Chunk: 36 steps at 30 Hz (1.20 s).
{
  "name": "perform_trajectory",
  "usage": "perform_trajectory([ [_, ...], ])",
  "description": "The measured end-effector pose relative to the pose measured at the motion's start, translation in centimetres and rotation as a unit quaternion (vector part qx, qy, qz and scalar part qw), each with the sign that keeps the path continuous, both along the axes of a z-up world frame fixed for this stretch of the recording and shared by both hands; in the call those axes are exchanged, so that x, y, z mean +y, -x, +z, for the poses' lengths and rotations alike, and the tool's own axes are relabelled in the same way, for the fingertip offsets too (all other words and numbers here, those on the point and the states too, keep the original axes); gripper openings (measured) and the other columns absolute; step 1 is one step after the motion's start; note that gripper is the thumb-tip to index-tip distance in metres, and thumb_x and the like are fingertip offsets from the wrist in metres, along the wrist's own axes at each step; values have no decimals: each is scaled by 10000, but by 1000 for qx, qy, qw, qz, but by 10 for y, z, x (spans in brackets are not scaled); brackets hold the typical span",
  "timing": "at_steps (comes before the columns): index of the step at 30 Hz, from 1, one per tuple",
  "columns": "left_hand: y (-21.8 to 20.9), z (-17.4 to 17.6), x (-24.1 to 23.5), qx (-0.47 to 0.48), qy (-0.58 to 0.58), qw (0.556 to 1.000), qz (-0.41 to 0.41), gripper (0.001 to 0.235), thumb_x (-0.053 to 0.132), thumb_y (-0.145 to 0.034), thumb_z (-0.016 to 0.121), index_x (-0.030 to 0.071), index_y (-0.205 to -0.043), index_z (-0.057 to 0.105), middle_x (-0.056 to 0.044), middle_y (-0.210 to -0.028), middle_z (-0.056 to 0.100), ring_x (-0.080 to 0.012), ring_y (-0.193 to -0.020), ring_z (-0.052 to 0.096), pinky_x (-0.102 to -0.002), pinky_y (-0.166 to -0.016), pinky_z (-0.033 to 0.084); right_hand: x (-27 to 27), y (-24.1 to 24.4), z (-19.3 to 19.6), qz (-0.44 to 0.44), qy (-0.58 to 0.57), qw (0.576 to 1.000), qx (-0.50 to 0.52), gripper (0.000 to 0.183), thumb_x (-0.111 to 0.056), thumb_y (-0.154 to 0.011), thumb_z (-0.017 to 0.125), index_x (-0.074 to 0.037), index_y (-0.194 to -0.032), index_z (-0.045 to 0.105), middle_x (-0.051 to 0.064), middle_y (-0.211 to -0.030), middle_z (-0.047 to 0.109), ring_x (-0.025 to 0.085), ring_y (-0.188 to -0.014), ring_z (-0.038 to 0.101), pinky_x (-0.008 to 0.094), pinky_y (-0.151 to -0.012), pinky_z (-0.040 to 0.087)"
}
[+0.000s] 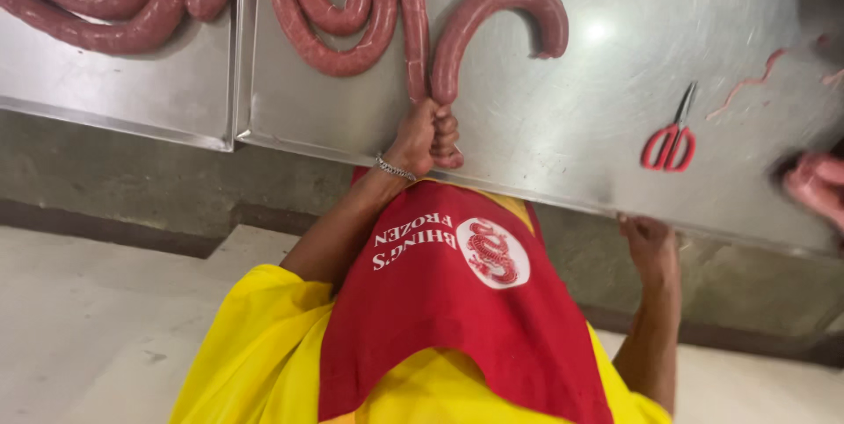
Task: The person ties long meat-filled casings into individual sausage links by hand and cuts the excess string using a pair of scissors.
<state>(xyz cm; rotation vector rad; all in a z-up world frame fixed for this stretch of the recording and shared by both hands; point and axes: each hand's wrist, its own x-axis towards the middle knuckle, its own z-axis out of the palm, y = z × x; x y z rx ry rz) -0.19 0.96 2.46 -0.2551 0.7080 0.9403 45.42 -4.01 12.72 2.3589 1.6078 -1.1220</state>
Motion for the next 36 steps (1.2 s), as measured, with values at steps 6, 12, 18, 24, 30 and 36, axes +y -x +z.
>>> perform_trajectory([
  [6, -3, 0, -14, 95, -33, 995, 1, 185, 220, -1077, 437, 127, -924, 485, 67, -651, 295, -76, -479, 206, -273, -402, 173, 49, -22, -31, -95, -96, 987, 87, 220, -112, -999, 608, -62, -1174, 733, 102, -866, 655, 190, -784, 550, 350, -650, 407],
  [12, -18, 3, -13, 146, -20, 989, -1, 219, 270, -1046, 435, 88, -944, 500, 56, -569, 306, -72, -383, 200, -290, -331, 242, 173, 158, -95, 312, -196, 929, -17, 521, -273, -745, 917, -150, -1206, 709, 211, -1220, 676, 562, -1316, 463, 561, -1154, 370],
  [18, -14, -5, -6, 172, -29, 984, -31, 176, 200, -1006, 455, 67, -910, 520, 42, -591, 335, -82, -407, 263, -321, -340, 316, 260, 346, -11, 236, 10, 972, -13, 309, -64, -877, 696, 10, -1142, 557, 265, -1083, 657, 439, -963, 668, 477, -699, 628],
  [24, -7, -6, -21, 171, -70, 982, 25, 225, 231, -1040, 463, 84, -884, 532, 30, -534, 352, -107, -369, 263, -313, -315, 243, 110, 276, 3, 451, -168, 842, 242, 278, -55, -823, 775, -65, -1068, 645, 218, -1526, 489, 477, -1433, 404, 392, -739, 604],
  [30, -10, -19, -13, 92, -90, 990, 48, 222, 229, -1089, 480, 87, -929, 539, 43, -612, 385, -88, -458, 272, -275, -393, 244, 111, 21, -54, -90, -81, 664, 738, 156, -94, -1134, 593, -65, -1011, 685, -18, -942, 702, 74, -833, 649, 201, -794, 512],
  [36, -8, -27, -17, 117, -120, 985, 44, 132, 167, -1060, 513, 88, -960, 547, 56, -622, 348, -87, -471, 265, -288, -416, 219, 33, -87, -86, 47, 55, 959, 275, 124, -92, -984, 580, -119, -1044, 685, -24, -816, 642, 102, -670, 564, 294, -588, 463],
])
